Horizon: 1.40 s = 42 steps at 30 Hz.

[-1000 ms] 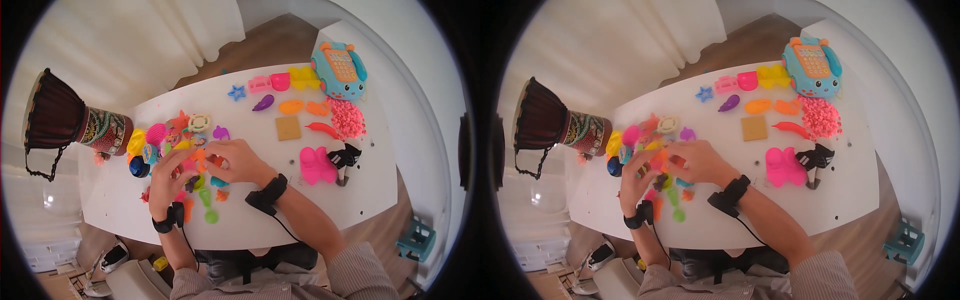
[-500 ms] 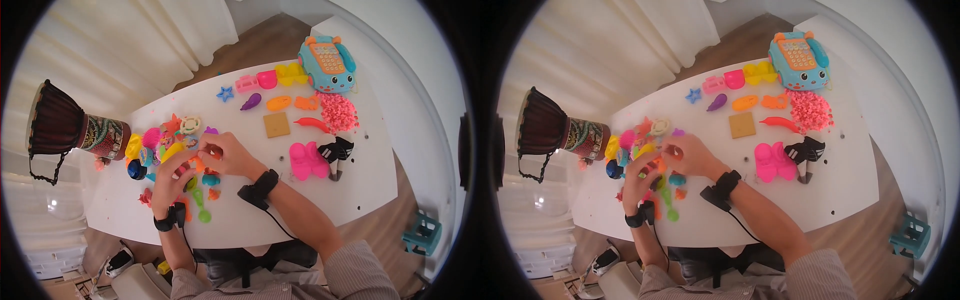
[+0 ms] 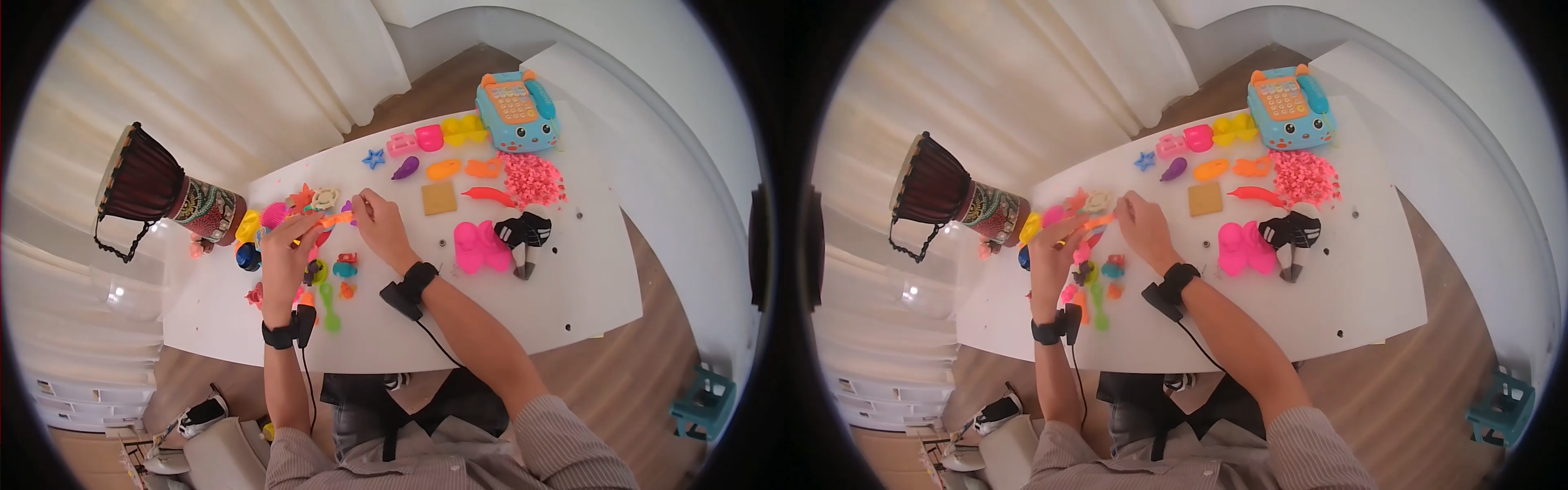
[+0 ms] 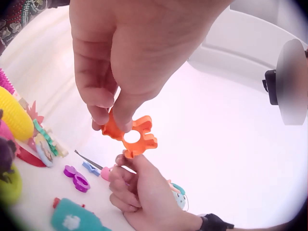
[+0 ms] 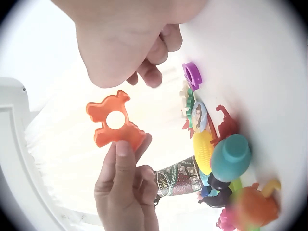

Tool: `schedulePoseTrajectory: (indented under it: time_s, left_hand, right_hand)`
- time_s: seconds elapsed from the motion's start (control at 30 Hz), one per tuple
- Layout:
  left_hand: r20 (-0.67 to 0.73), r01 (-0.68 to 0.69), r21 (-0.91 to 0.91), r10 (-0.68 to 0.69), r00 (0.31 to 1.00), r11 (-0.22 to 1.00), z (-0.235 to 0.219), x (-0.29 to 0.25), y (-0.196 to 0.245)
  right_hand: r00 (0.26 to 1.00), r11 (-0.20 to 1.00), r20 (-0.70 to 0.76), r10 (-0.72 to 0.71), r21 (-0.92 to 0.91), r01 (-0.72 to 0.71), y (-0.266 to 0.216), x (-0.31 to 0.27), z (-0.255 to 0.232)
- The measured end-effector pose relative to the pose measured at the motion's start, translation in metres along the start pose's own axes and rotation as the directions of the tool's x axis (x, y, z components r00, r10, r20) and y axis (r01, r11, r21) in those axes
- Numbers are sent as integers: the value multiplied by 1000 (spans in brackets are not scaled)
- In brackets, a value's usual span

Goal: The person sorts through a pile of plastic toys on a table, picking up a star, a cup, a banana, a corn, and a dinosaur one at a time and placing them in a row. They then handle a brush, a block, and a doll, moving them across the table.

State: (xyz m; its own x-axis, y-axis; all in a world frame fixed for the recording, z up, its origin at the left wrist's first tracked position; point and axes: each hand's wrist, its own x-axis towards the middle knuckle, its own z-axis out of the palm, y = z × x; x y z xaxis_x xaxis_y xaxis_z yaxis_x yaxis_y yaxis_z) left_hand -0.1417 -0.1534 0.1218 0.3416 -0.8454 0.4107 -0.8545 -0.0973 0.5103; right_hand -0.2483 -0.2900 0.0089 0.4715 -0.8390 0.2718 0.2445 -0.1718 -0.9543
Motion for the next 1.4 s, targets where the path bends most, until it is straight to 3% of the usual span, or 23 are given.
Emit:
schedulePoseTrajectory:
  time_s: [0.17, 0.23, 0.27, 0.33, 0.43, 0.47, 0.53, 0.63, 0.7, 0.83, 0.9, 1.0, 1.1, 1.27, 1.33, 1.4]
  left_hand:
    - [-49, 38, 57, -35, 998, 998, -21, 7, 31]
    - [-87, 28, 51, -23, 996, 998, -21, 7, 38]
    - [-68, -23, 62, 28, 997, 998, -18, 6, 41]
    - [-56, -74, 75, 79, 995, 994, -7, 6, 45]
    - [25, -131, 57, 130, 991, 990, 29, 3, 52]
    - [67, -93, 19, 91, 994, 996, 41, 3, 55]
    - [109, -48, -22, 50, 993, 999, 57, 4, 53]
    - [190, -155, -37, 159, 969, 987, 75, 12, 40]
    - [208, -230, 41, 217, 954, 972, 81, 16, 28]
    - [181, -193, 78, 176, 968, 978, 87, 26, 10]
    - [168, -119, 178, 89, 982, 977, 89, 34, 9]
    - [196, -174, 253, 126, 972, 952, 94, 42, 10]
    - [282, -90, 140, 48, 958, 986, 100, 48, 4]
    - [345, -129, 170, 63, 936, 977, 88, 55, 12]
    - [352, -139, 158, 76, 933, 978, 85, 65, 19]
    - [317, -155, -14, 151, 936, 988, 88, 83, 28]
  right_hand:
    - [999, 992, -50, 8, -124, -14, -13, -24, -11]
    - [993, 986, 120, 15, -169, 6, -20, -42, -18]
    - [993, 986, 118, 15, -169, 6, -25, -51, -22]
    - [925, 965, 378, -19, -234, 116, -35, -67, -31]
    - [867, 966, 499, 5, -227, 125, -45, -79, -40]
    - [864, 965, 503, 3, -227, 129, -41, -81, -39]
    - [879, 965, 458, -133, -142, 220, -34, -83, -37]
    - [843, 981, 528, -104, -86, 174, -31, -81, -39]
    - [842, 983, 530, -99, -78, 164, -32, -79, -40]
    - [828, 984, 554, -84, -83, 156, -33, -78, -42]
    - [835, 984, 543, -93, -77, 160, -31, -79, -42]
    - [851, 985, 516, -98, -71, 157, -32, -78, -42]
    - [859, 988, 504, -85, -68, 138, -34, -78, -44]
    - [860, 985, 500, -100, -72, 157, -39, -77, -44]
    - [838, 991, 545, -5, -108, 76, -43, -75, -47]
    - [848, 992, 530, -19, -98, 83, -38, -75, -45]
